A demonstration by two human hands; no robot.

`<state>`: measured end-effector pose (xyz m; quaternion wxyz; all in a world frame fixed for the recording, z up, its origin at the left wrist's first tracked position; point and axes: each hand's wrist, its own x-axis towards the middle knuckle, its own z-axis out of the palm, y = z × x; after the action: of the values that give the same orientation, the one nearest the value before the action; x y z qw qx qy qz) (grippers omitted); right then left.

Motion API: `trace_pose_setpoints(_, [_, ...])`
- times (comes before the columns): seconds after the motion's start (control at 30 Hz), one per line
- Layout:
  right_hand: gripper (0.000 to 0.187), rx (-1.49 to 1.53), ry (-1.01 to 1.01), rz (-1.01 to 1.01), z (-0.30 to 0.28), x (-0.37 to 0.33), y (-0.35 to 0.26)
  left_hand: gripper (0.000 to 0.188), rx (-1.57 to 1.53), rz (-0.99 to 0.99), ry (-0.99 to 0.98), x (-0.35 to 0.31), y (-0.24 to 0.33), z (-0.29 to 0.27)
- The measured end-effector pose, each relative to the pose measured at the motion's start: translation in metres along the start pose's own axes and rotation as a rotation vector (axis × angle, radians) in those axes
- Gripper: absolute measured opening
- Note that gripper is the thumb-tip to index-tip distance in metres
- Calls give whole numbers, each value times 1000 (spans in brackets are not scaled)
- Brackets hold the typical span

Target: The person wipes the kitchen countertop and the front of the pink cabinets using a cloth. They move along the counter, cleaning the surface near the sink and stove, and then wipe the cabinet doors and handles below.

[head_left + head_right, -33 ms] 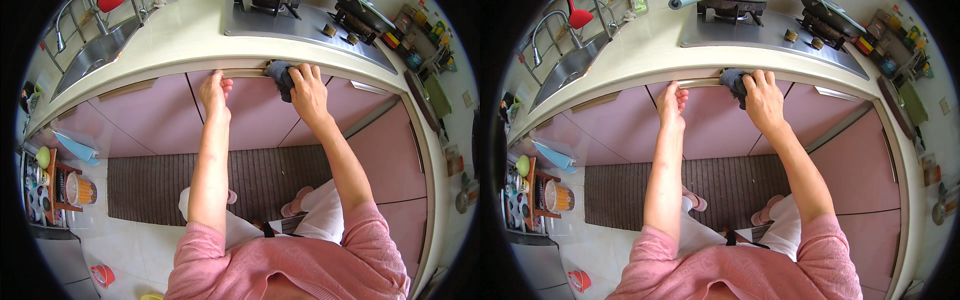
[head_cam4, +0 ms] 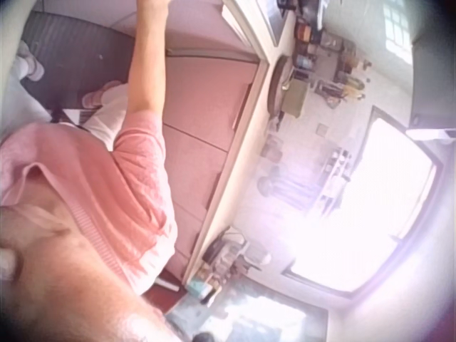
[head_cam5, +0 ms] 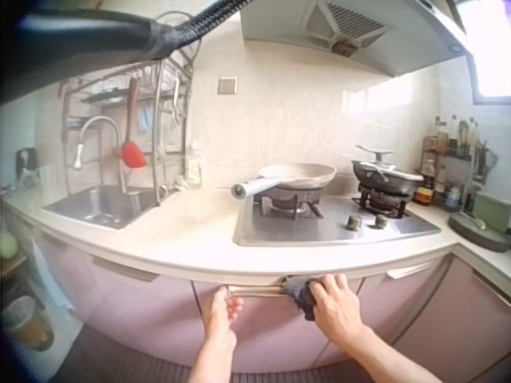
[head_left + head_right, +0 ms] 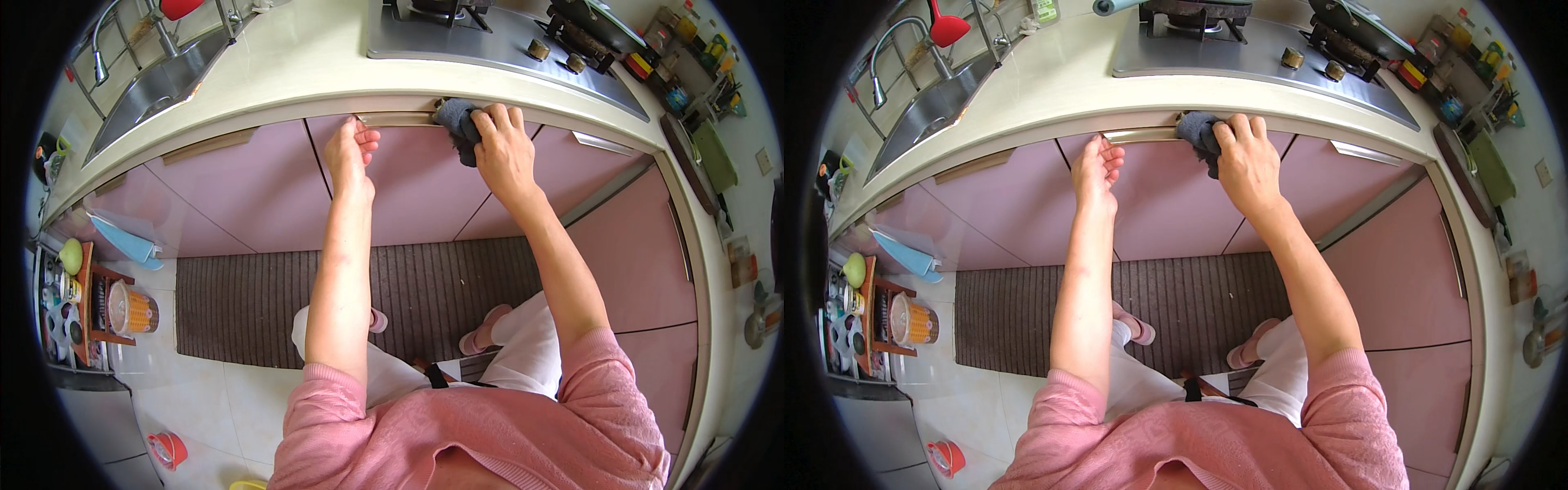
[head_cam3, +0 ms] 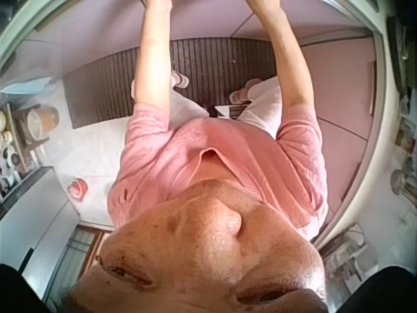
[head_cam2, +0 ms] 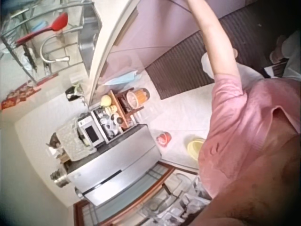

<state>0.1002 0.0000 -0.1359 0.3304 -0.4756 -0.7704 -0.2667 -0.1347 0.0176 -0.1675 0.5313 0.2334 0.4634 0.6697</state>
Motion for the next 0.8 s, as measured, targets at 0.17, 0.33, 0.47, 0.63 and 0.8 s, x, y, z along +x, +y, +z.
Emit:
trace_pose_setpoints(0.17, [40,-53,-36,23,-4,1,-7,15,101,97,-14,-3,-16,-44])
trace_pose_setpoints(0.33, [18,26,-34,-85,20,22,-57,22,203,-4,-50,-23,-49,-64])
trace_pose_setpoints(0.47, [23,102,-112,-276,44,53,-127,26,333,-84,-196,-50,-77,-83])
trace_pose_setpoints(0.63, [21,147,8,-213,32,32,-79,25,465,-174,-204,-87,-83,-158])
trace_pose_setpoints(0.8, [35,-28,97,64,-10,-26,46,17,542,-119,41,-88,-83,-240])
